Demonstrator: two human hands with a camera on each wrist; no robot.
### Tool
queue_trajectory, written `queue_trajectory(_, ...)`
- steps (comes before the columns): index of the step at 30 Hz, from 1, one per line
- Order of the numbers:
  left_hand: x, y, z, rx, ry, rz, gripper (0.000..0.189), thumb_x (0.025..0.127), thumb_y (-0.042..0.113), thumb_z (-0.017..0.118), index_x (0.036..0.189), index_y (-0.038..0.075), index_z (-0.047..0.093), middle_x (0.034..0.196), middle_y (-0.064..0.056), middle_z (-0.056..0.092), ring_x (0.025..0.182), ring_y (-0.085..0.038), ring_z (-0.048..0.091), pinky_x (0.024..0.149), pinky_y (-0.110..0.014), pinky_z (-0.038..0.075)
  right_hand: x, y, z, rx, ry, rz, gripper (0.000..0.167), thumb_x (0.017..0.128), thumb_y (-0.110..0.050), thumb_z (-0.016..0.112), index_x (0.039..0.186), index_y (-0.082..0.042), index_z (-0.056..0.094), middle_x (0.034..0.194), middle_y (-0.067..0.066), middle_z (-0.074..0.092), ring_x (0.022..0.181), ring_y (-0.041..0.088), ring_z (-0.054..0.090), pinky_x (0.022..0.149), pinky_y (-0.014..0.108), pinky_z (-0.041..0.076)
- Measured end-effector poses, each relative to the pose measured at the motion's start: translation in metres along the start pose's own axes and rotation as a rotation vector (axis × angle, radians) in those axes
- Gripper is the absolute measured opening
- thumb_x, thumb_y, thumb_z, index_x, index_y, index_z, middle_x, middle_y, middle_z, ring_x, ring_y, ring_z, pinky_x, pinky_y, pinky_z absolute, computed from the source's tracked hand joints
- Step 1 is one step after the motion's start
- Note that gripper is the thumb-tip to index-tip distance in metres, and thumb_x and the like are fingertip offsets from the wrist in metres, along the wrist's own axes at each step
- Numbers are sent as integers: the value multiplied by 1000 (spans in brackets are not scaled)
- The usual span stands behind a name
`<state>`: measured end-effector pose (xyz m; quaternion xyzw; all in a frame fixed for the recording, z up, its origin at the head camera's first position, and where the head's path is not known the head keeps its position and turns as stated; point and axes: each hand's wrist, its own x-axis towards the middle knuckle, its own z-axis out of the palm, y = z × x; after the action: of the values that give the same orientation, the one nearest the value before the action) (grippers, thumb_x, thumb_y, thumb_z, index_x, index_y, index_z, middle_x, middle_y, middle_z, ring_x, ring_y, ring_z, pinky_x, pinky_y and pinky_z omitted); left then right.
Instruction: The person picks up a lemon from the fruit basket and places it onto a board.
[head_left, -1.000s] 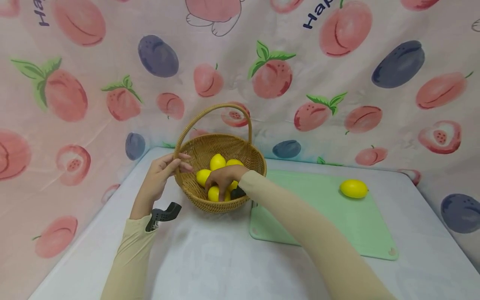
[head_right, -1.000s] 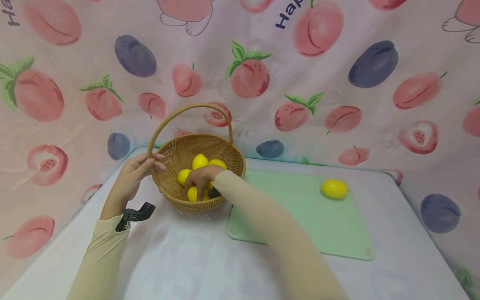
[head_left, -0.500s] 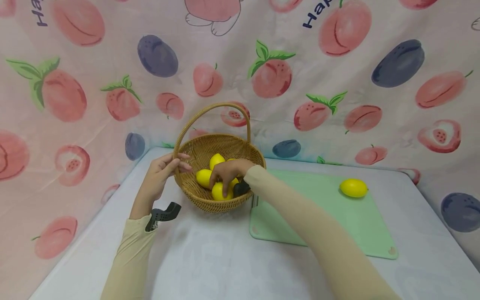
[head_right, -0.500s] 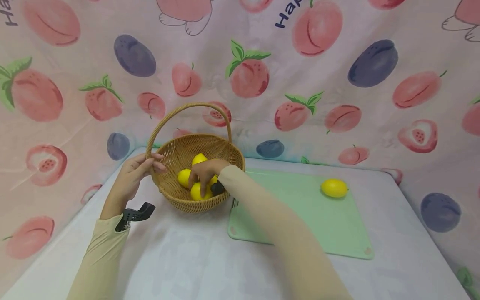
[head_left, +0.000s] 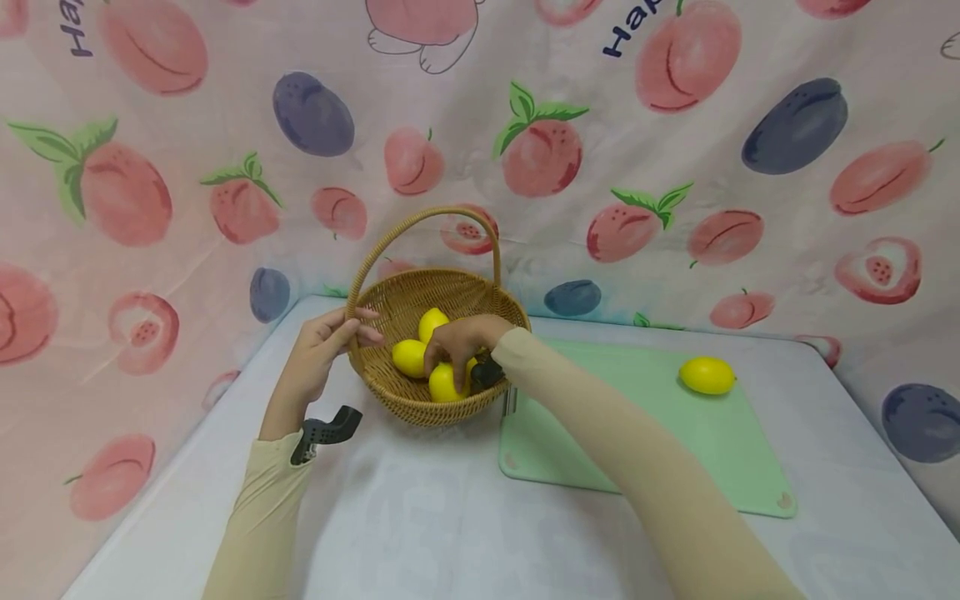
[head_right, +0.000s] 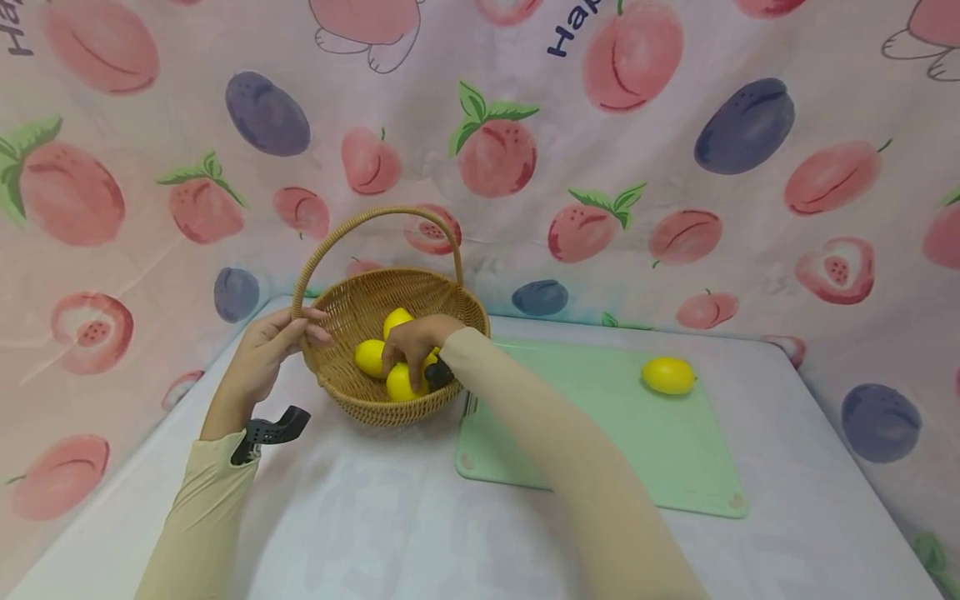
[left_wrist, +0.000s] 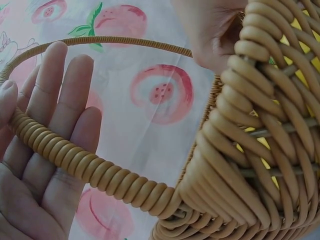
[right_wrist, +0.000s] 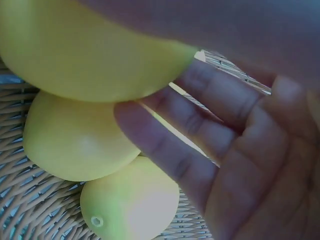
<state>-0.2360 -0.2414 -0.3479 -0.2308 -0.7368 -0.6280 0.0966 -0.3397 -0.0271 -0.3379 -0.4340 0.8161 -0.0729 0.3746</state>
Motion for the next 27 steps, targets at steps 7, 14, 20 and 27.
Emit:
queue_trajectory(7,-1,-1,1,-18,5,1,24,100,14,42,103,19,65,82,11,71,82,-5,69,80,-20,53,0,4,1,31,41,14,50,75,-11,78,122,-10,61,131,6,57,126,21,49,107,34,40)
queue_trajectory(14,0,-2,1,-11,12,-1,24,100,14,42,105,8,65,82,11,71,82,-5,69,79,-20,53,-1,4,1,-81,38,57,54,75,-19,79,126,-15,61,129,3,58,116,19,54,98,33,47)
queue_trajectory(20,0,-1,1,0,11,-3,24,100,15,42,102,20,65,82,11,71,82,-5,68,80,-20,53,-2,3,1,-55,71,61,54,75,-18,80,125,-14,60,129,4,56,117,20,52,96,32,47)
queue_trajectory(27,0,-1,1,-1,13,-4,24,101,15,42,103,19,65,82,11,71,82,-5,69,80,-20,53,-2,3,-2,-38,155,-11,51,75,-18,79,122,-13,61,130,3,56,122,21,50,104,35,42)
